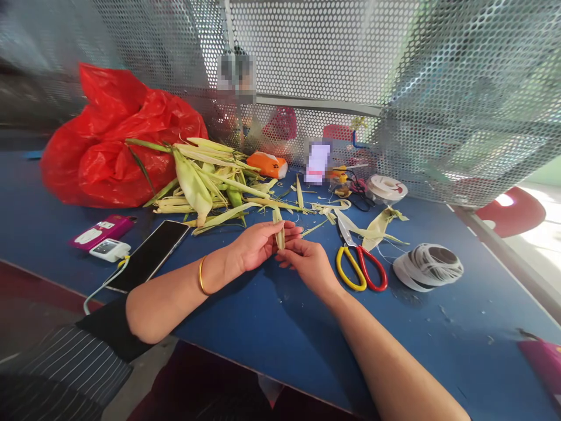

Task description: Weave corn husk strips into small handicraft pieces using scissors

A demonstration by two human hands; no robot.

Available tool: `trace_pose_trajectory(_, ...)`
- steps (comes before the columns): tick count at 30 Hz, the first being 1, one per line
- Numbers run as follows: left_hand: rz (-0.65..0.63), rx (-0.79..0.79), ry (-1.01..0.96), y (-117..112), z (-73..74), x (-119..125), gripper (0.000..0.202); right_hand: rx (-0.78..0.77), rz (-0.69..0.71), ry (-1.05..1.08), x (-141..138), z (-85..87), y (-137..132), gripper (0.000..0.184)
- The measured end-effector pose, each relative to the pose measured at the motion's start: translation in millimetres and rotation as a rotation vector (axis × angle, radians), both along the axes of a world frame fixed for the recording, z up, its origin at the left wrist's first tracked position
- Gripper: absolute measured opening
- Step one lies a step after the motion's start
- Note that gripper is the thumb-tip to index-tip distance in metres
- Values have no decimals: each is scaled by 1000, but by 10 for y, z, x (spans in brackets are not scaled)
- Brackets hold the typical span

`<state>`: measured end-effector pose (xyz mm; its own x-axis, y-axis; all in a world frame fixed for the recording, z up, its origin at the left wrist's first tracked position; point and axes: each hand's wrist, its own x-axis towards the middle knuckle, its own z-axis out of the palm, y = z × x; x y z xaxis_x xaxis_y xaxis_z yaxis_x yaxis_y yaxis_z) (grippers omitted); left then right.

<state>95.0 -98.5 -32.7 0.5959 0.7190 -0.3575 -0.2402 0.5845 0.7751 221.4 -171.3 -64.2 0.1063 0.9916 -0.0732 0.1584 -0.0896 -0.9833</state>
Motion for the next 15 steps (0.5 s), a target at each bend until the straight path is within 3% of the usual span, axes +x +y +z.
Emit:
trace_pose_trajectory(5,-24,-13,-9,-30,17,7,22,10,-1,-21,-5,20,-12,27)
trace_pose_trajectory(8,47,-12,-30,19,36,-13,23,64,-2,-165,35,31,-15,25)
trace_pose_trajectory(12,190,36,-65,182,56,-70,22,317,-15,-799,68,19,28,19)
trace_pose_trajectory(15,251,41,-35,271,47,-100,21,516,201,-1242,15,-12,84,24)
